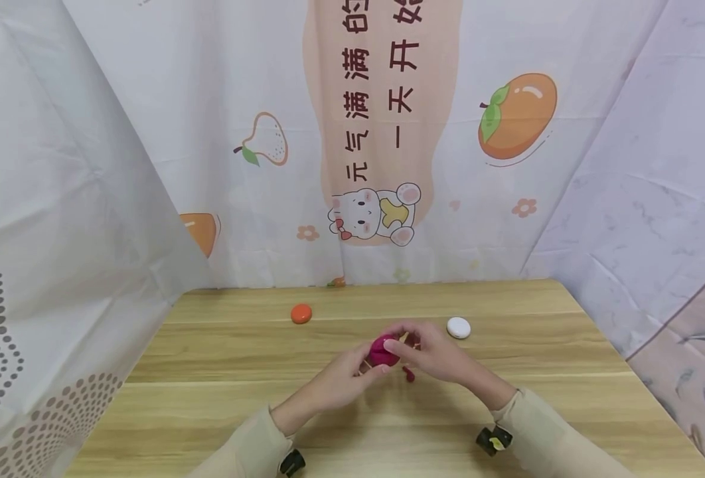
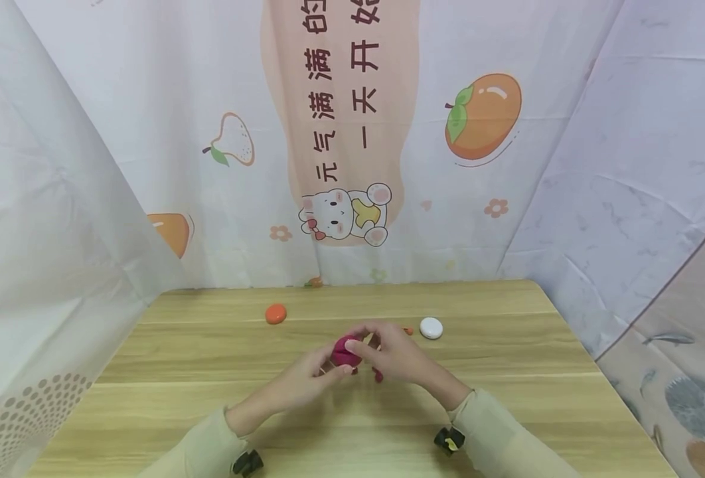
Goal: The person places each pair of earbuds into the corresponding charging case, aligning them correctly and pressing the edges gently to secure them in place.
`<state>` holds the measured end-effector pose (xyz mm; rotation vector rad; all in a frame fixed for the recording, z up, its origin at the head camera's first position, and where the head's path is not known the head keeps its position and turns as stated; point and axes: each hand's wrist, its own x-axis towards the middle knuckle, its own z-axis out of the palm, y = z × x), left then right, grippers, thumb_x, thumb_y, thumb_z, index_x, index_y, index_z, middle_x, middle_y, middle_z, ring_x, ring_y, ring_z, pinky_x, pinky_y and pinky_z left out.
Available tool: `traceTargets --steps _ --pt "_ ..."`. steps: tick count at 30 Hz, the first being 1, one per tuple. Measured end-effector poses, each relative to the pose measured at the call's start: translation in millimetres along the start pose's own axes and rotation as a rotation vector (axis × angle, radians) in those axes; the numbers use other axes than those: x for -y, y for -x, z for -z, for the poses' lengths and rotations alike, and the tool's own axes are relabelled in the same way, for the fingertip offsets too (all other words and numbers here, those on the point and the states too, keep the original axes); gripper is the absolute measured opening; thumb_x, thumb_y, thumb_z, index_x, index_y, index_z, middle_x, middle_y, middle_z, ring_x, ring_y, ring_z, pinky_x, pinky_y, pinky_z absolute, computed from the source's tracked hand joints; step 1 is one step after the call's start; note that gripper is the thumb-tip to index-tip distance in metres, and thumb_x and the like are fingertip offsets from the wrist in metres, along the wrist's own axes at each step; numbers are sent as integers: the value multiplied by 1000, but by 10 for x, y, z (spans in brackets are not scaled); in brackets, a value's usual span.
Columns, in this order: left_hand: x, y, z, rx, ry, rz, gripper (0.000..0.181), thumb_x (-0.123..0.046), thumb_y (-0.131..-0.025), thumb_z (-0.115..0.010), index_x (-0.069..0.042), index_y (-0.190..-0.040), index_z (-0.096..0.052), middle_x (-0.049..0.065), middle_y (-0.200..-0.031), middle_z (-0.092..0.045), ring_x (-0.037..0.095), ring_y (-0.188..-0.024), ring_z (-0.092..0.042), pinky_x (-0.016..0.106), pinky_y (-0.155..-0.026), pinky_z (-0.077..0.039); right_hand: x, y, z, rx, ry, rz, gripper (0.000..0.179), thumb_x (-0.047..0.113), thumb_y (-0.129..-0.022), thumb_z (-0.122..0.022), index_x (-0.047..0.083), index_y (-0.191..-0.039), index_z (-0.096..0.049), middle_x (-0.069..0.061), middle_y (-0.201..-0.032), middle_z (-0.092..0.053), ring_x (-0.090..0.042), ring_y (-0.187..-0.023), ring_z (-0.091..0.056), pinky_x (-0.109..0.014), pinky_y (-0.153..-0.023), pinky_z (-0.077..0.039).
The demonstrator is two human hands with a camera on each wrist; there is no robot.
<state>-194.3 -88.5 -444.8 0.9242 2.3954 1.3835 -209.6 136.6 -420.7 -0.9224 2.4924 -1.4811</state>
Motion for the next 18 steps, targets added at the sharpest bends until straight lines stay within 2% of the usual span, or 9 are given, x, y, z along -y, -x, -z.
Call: traceTargets --steps 3,9,13,18 --pt "-1 5 -2 -2 -1 3 37 -34 -107 -53 -9 -134 -58 -1 -106 -67 7 -87 -59 25 -75 -51 9 1 5 0 -11 -23 21 23 -100 -68 10 -117 -71 0 -94 -68 -36 -76 -65 -34 -59 -57" --pt "-11 13 -2 -1 -1 17 39 -37 -107 -53 -10 -135 -57 -2 -103 -66 7 -85 -58 25 -72 -51 19 7 16 3 -23 -42 23 24 -101 -66 9 -118 -71 -1 -95 -69 -37 -76 -65 -31 -59 -57" --pt "-8 17 -2 0 -6 21 41 -36 -106 -54 -10 -138 -56 -1 -105 -66 7 -85 -59 25 -73 -51 10 0 16 -6 -24 -55 24 26 -103 -63 9 -119 -71 1 -95 -71 -35 -77 -65 -31 -59 -57" --pt "-1 17 3 2 -17 0 37 -32 -106 -55 -9 -135 -58 5 -106 -68 7 -85 -59 25 -73 -51 3 -2 14 -23 -29 -67 26 26 -104 -61 7 -119 -70 0 -94 -71 -30 -78 -66 -31 -61 -57"
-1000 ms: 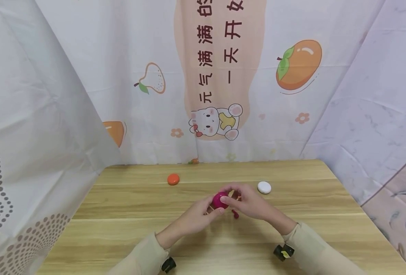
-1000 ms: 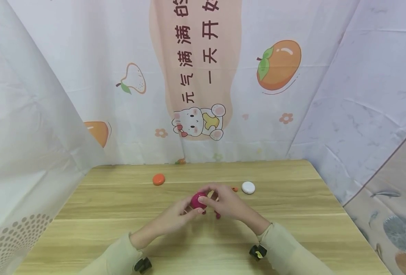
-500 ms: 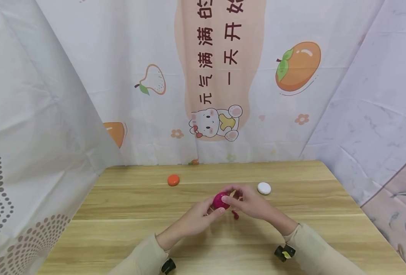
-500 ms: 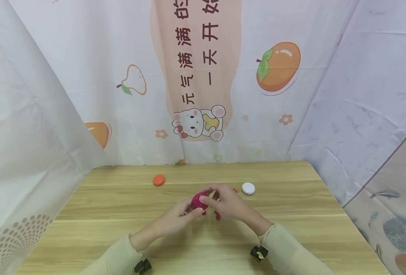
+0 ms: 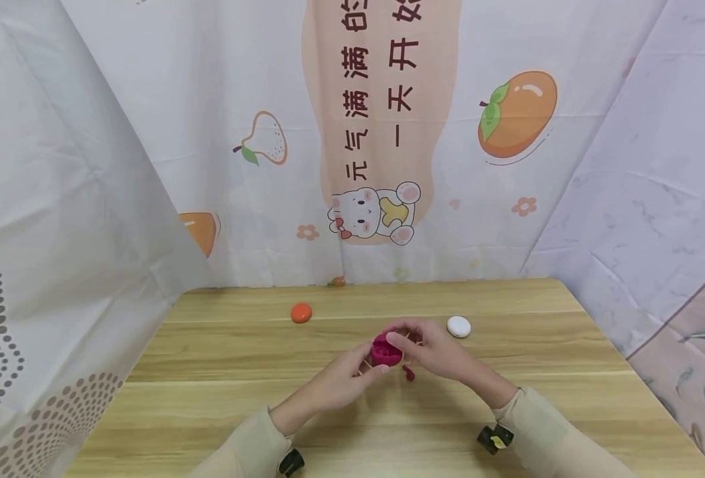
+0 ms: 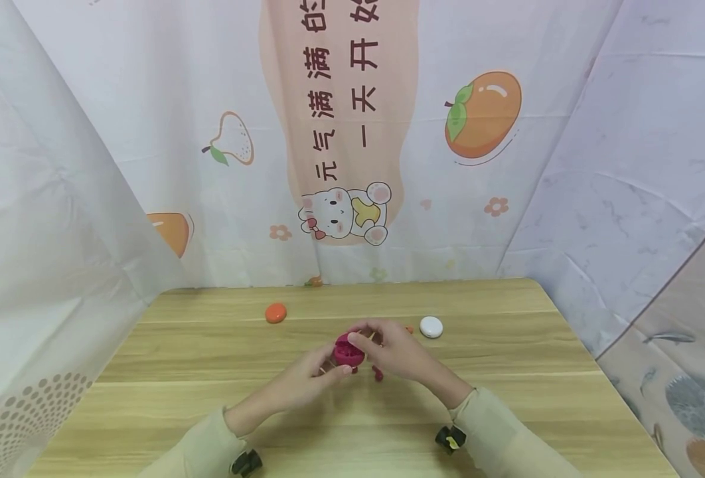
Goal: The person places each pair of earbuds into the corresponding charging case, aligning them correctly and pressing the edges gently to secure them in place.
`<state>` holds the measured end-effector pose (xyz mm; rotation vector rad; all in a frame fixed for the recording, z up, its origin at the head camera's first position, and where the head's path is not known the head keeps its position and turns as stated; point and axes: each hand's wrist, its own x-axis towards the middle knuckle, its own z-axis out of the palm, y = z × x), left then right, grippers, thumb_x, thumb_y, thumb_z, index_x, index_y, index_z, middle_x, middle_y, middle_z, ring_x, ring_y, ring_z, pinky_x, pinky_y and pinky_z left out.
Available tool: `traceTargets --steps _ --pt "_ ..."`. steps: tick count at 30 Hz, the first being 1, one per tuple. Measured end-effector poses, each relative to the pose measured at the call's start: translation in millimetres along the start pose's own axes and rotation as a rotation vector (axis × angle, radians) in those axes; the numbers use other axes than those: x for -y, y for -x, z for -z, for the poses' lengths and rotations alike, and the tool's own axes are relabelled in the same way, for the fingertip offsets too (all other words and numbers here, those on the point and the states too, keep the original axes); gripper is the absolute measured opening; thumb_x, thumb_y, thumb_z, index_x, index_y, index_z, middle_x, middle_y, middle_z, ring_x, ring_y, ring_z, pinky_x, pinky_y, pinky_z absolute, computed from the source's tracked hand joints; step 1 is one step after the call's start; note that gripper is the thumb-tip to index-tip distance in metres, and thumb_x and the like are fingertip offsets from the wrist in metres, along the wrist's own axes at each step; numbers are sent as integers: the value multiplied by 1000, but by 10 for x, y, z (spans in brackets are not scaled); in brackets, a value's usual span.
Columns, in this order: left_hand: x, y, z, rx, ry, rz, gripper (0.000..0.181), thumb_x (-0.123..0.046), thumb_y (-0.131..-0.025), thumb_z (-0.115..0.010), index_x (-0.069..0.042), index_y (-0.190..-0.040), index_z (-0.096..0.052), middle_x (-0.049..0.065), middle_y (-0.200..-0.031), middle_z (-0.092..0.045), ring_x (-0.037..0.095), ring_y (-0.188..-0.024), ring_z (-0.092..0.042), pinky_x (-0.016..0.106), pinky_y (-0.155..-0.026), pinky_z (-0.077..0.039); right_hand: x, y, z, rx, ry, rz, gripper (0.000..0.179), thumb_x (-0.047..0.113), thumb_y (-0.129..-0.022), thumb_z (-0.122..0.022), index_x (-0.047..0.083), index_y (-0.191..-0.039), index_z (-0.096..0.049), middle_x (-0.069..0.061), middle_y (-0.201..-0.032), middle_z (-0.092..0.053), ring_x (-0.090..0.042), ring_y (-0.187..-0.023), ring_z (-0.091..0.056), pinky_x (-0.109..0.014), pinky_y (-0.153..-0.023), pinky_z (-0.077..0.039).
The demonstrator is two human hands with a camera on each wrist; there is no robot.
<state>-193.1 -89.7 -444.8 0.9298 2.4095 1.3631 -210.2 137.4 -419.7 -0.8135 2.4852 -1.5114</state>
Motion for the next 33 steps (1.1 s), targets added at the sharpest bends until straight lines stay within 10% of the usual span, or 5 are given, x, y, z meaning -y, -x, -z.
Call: traceTargets --steps 33 --pt "17 27 77 4 27 30 29 -31 -104 -59 -14 -127 -64 -7 -101 -70 9 -89 -62 27 -78 -52 -51 5 83 25 -45 1 30 27 -106 -57 7 -127 -64 -1 -94 -70 -40 -74 -65 -34 -60 -56"
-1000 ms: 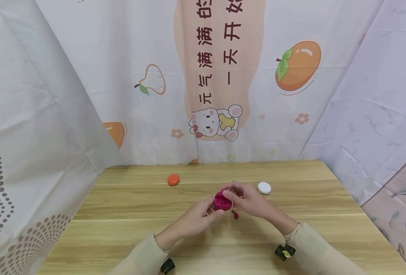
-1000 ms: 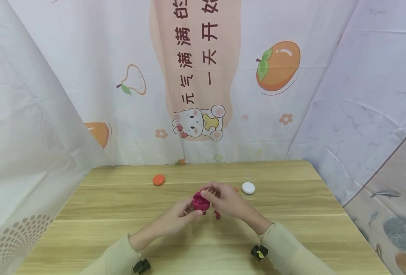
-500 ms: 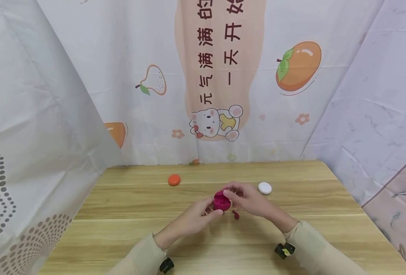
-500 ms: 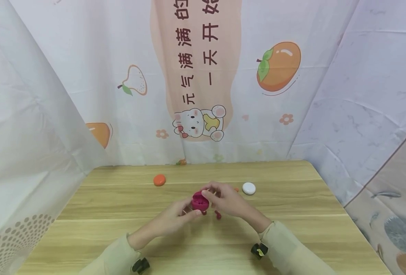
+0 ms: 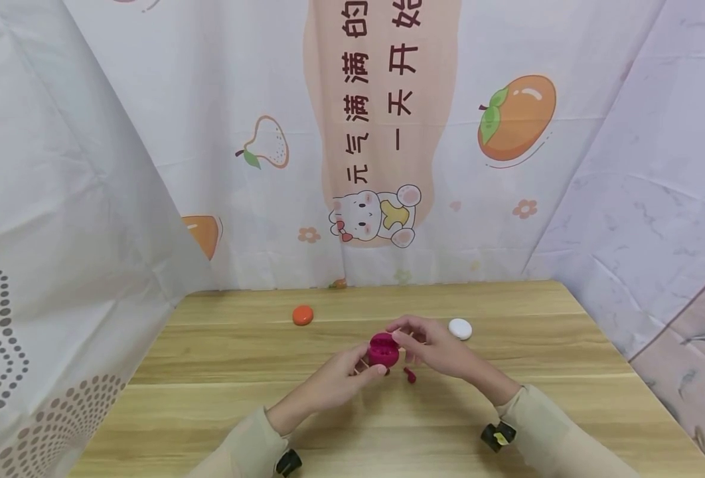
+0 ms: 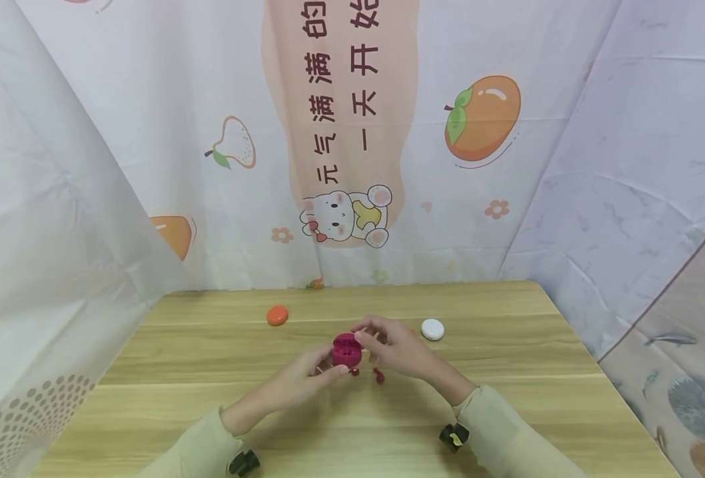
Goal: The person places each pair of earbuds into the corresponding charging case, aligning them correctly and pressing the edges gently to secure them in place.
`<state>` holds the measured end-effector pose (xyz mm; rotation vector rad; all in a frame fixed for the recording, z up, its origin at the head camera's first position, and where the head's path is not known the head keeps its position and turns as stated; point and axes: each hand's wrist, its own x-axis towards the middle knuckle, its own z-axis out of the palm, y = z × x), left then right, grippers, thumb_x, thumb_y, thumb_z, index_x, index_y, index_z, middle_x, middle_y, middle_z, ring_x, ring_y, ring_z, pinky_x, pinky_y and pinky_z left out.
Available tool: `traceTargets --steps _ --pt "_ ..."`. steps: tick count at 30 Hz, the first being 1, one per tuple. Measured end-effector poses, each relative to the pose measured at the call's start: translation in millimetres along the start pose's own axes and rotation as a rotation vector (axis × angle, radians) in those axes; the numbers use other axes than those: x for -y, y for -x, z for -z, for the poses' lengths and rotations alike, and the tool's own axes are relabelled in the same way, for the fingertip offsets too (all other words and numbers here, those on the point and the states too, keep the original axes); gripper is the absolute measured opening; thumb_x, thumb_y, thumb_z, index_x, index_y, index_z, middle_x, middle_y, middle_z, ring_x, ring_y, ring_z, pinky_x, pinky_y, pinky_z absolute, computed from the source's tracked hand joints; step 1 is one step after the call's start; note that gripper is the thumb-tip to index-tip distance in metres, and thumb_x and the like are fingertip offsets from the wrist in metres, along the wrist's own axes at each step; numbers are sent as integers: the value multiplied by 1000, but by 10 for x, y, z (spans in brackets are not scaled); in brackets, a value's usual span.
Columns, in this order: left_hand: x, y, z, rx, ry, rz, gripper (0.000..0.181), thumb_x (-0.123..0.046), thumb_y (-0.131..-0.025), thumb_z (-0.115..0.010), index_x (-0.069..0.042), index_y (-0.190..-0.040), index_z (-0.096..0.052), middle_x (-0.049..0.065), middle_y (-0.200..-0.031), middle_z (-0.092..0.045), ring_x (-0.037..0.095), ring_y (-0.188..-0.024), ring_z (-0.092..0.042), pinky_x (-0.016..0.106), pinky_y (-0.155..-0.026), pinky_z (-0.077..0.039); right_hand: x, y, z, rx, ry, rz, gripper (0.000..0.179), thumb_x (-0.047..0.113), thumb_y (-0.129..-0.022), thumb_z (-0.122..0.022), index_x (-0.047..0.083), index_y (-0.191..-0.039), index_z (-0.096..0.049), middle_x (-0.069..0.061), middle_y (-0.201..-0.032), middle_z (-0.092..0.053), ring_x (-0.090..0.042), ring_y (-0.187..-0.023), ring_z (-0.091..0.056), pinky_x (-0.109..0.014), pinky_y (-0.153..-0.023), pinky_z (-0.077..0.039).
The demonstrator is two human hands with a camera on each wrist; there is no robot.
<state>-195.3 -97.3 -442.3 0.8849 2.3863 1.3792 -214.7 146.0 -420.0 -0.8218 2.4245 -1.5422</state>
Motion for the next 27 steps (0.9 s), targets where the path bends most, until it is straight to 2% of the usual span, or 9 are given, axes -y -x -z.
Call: traceTargets --steps 4,8,11,15,18,21,24,27 --pt "-15 8 9 4 15 6 33 -36 -105 -58 -15 -130 -63 -11 -102 -70 11 -91 -62 29 -79 -51 -9 6 31 -22 62 33 30 28 -107 -56 7 -126 -64 -1 -95 -69 -31 -72 -67 -38 -62 -57" --pt "-28 17 24 7 17 18 35 -38 -105 -57 -17 -132 -62 -11 -103 -70 13 -91 -61 29 -77 -51 -62 -11 67 -47 258 116 23 24 -105 -60 9 -120 -67 2 -95 -69 -17 -73 -66 -31 -63 -57" --pt "-39 22 24 4 10 25 34 -37 -105 -57 -17 -132 -62 -11 -101 -70 14 -88 -61 29 -75 -51 -112 -43 84 -45 399 192 18 17 -102 -64 7 -117 -68 3 -95 -69 -13 -76 -66 -25 -63 -55" --pt "-54 22 11 1 -1 15 34 -36 -104 -59 -16 -131 -63 -11 -100 -70 11 -87 -61 28 -75 -51 -152 -66 98 -10 533 266 19 10 -98 -68 7 -117 -70 2 -99 -70 -10 -83 -65 -26 -65 -56" --pt "-55 22 4 -2 -1 5 32 -35 -104 -59 -15 -129 -64 -8 -99 -70 10 -86 -61 28 -76 -51 -174 -63 103 48 631 315 23 10 -95 -72 9 -118 -70 1 -106 -70 -12 -90 -66 -30 -73 -57" --pt "-48 23 0 -5 3 2 31 -35 -104 -59 -15 -128 -64 -5 -99 -70 10 -86 -60 28 -76 -50 -202 -34 103 152 712 339 27 14 -92 -76 9 -119 -71 -2 -115 -68 -18 -102 -65 -36 -87 -55" --pt "-36 23 -7 -9 4 3 31 -35 -104 -59 -15 -127 -64 -2 -99 -70 10 -86 -60 28 -75 -50 -238 3 96 273 771 329 31 17 -90 -79 9 -119 -71 -5 -125 -65 -23 -116 -60 -42 -97 -51" --pt "-25 18 -16 -15 2 5 30 -35 -104 -60 -15 -126 -65 -1 -98 -69 10 -85 -60 27 -75 -50 -286 26 80 352 835 312 35 17 -87 -81 12 -121 -72 -4 -129 -63 -24 -119 -56 -41 -100 -49"
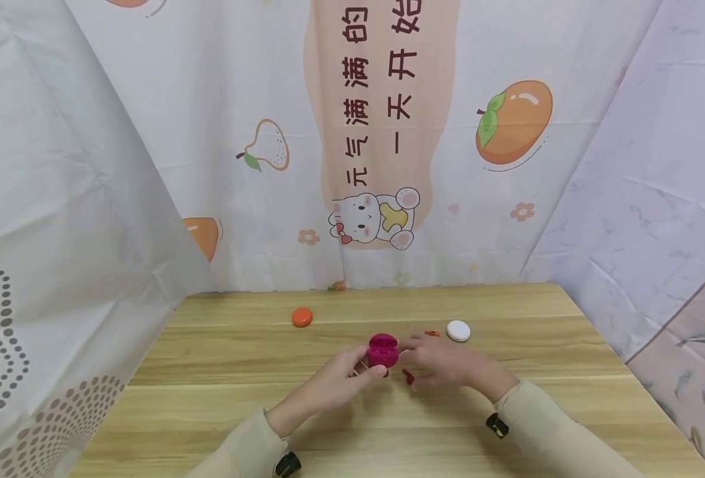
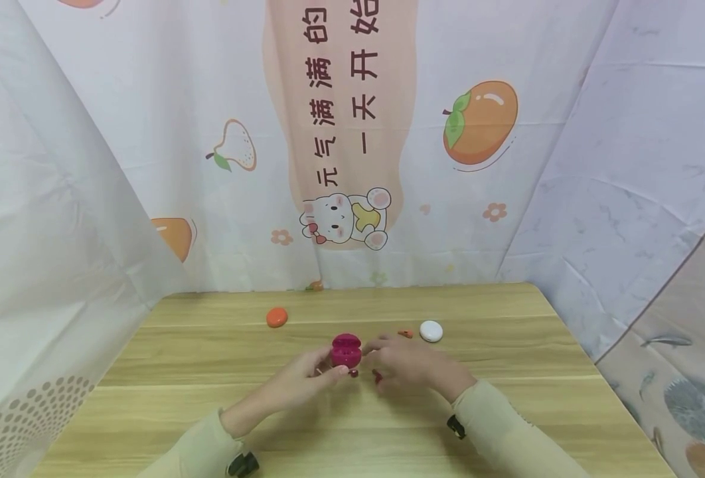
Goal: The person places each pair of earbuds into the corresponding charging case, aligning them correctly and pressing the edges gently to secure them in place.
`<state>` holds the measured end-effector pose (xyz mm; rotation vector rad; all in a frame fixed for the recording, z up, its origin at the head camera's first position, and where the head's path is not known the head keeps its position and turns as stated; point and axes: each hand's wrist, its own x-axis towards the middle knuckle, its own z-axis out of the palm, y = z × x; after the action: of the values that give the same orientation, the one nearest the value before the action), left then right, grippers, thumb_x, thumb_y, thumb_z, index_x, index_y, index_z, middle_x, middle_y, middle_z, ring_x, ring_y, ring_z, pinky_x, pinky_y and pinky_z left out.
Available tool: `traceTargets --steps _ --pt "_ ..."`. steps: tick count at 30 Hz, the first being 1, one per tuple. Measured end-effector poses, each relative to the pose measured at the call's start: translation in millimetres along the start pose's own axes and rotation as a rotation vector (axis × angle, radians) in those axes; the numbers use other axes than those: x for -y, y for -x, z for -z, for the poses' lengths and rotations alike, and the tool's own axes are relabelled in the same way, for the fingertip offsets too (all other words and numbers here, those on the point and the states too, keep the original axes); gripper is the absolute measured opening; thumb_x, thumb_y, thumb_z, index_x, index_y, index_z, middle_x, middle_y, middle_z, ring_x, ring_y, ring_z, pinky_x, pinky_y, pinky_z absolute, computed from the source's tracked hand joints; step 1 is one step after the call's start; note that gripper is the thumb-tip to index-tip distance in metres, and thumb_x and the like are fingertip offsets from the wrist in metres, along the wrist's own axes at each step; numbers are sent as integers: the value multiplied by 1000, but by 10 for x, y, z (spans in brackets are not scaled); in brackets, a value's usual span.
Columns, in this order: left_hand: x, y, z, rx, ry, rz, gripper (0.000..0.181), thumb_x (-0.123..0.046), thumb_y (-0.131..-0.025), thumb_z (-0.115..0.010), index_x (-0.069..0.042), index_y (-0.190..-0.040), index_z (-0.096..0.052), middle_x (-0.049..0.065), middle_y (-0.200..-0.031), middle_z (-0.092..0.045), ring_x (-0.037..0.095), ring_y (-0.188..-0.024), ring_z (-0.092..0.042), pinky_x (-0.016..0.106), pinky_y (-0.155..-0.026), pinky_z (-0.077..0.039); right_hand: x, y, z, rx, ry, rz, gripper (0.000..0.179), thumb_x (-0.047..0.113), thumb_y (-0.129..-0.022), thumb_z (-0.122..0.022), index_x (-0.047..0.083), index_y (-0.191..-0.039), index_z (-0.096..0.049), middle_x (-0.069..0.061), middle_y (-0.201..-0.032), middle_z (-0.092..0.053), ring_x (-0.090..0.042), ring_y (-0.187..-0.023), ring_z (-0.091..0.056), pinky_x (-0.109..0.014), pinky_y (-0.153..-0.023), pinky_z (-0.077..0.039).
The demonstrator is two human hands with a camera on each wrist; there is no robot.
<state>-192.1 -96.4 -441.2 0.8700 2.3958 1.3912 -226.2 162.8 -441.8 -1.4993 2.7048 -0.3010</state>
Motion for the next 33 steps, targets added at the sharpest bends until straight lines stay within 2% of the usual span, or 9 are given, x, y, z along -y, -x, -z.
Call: traceTargets --steps 3,6,11,14,21,33 --pt "11 -3 -10 -4 -8 3 31 -35 -104 -60 -15 -126 -65 -3 -97 -69 9 -84 -60 27 -74 -50 -14 0 -49 30 75 20 39 15 -85 -83 15 -122 -72 -1 -128 -65 -24 -119 -56 -40 -100 -49" --pt "16 -4 -20 -5 -16 5 31 -36 -103 -60 -15 -126 -65 -4 -95 -67 9 -83 -59 27 -73 -50 -26 -6 -88 26 128 39 39 10 -84 -83 16 -121 -73 0 -127 -66 -24 -117 -57 -39 -98 -49" --pt "11 -1 -27 0 -12 7 30 -36 -104 -60 -16 -125 -65 -4 -94 -67 10 -82 -59 26 -72 -49 -25 -20 -134 27 165 63 42 5 -79 -85 18 -118 -74 5 -125 -68 -22 -111 -59 -36 -95 -50" --pt "12 0 -31 4 -14 2 31 -36 -104 -60 -15 -125 -66 -4 -94 -66 9 -81 -59 26 -71 -49 -21 -25 -159 38 165 56 41 5 -79 -85 19 -116 -75 5 -125 -68 -23 -111 -60 -37 -97 -49" --pt "13 2 -40 9 -16 3 31 -37 -104 -59 -14 -125 -65 -6 -94 -66 9 -83 -59 26 -72 -50 -26 -30 -186 45 146 35 33 6 -83 -83 18 -113 -77 2 -126 -68 -22 -122 -61 -48 -108 -43" --pt "22 -4 -51 16 -23 -16 34 -36 -104 -59 -16 -132 -63 -7 -95 -66 7 -82 -59 25 -71 -50 -49 -33 -215 53 85 0 30 2 -85 -80 16 -112 -77 0 -125 -69 -21 -126 -60 -51 -111 -38"
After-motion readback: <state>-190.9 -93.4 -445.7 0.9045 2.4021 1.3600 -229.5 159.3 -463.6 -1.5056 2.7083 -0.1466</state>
